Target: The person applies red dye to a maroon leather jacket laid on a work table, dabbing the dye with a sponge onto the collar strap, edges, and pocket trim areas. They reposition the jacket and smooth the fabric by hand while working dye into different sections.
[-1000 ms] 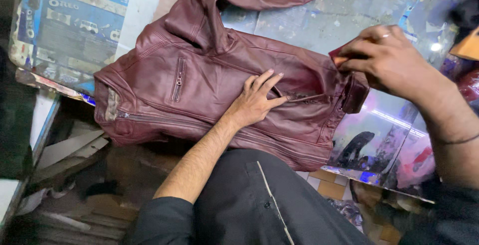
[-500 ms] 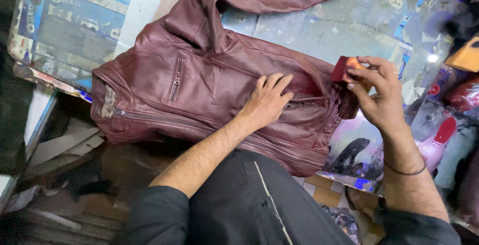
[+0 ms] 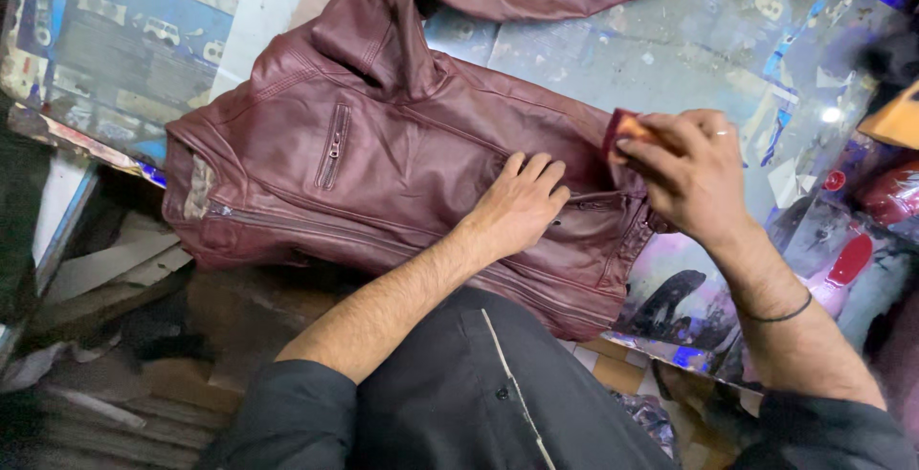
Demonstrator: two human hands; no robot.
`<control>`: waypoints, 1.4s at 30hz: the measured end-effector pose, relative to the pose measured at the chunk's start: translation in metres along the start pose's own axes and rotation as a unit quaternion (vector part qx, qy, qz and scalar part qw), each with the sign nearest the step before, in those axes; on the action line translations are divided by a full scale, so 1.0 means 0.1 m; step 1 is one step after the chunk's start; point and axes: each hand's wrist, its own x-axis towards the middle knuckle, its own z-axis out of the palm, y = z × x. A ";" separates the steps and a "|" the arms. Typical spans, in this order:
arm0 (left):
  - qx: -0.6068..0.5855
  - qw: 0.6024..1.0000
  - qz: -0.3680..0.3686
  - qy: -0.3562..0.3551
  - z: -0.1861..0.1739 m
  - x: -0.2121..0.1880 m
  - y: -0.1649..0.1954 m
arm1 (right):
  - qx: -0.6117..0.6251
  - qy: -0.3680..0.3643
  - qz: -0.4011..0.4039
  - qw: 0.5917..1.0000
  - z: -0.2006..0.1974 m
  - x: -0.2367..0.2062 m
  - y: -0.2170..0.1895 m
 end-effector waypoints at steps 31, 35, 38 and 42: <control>-0.115 0.987 0.060 -0.096 -0.17 -0.11 -1.03 | 0.348 0.305 0.295 0.836 0.80 -0.53 -0.51; -0.150 0.976 0.063 -0.142 -0.23 -0.17 -1.04 | 0.064 0.276 0.253 0.925 0.81 -0.14 -0.67; -0.163 0.969 0.098 -0.157 -0.27 -0.24 -1.11 | 0.026 0.092 0.064 0.993 0.87 0.03 -0.74; -0.171 0.965 0.127 -0.153 -0.24 -0.28 -1.19 | -0.063 0.043 0.140 0.987 0.90 0.06 -0.77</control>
